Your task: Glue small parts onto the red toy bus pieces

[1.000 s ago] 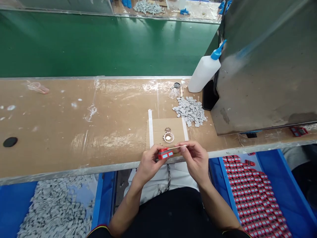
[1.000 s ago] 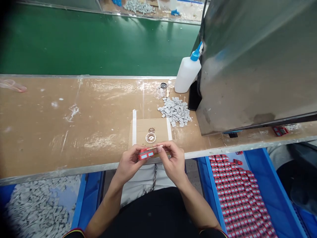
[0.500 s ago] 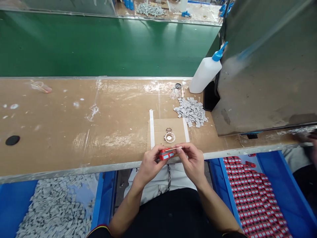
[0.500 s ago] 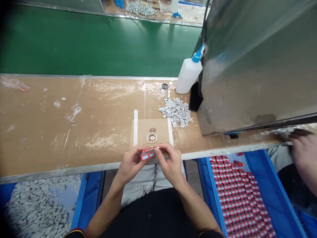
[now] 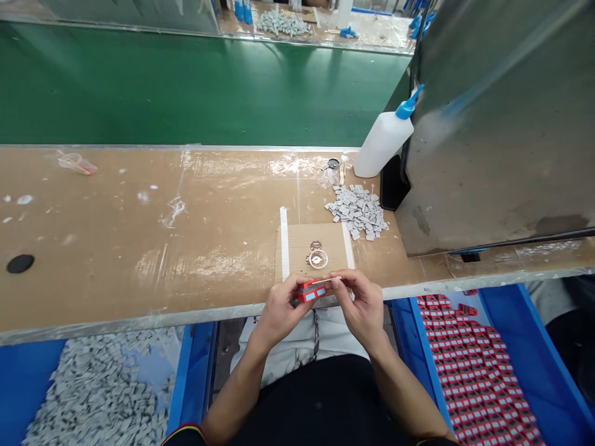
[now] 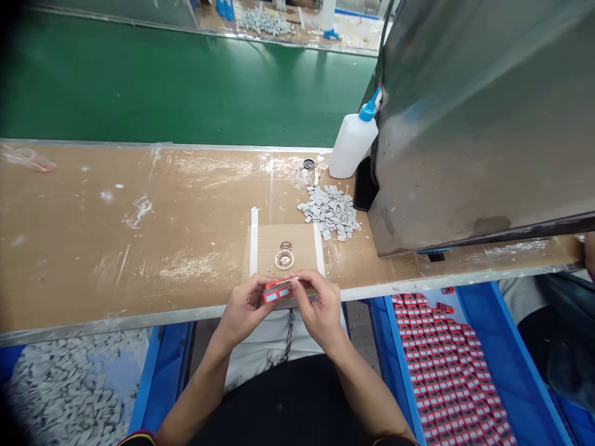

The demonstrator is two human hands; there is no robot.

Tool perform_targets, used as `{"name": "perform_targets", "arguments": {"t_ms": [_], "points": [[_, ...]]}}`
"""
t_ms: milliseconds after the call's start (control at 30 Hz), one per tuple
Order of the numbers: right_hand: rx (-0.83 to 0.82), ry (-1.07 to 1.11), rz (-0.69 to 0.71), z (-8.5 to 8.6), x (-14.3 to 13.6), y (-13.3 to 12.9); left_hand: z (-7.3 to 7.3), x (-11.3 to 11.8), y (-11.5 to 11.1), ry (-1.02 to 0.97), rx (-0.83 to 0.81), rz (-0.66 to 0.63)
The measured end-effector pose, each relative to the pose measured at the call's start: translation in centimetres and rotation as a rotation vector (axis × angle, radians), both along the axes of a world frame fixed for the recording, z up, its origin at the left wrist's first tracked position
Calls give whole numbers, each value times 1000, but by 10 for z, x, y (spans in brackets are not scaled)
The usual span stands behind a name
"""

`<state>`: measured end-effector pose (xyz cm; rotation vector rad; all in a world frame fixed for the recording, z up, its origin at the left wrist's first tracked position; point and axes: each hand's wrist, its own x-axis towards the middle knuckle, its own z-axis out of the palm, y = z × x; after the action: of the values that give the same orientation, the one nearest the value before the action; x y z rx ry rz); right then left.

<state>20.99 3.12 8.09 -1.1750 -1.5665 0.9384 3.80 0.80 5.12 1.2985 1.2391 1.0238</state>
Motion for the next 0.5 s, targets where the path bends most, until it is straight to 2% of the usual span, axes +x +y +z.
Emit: {"name": "perform_targets", "arguments": {"t_ms": [233, 500], "points": [[124, -95, 20, 5, 1, -2, -1, 0, -1, 6, -3, 1], [40, 0, 7, 3, 7, 0, -1, -1, -1, 20, 7, -11]]}}
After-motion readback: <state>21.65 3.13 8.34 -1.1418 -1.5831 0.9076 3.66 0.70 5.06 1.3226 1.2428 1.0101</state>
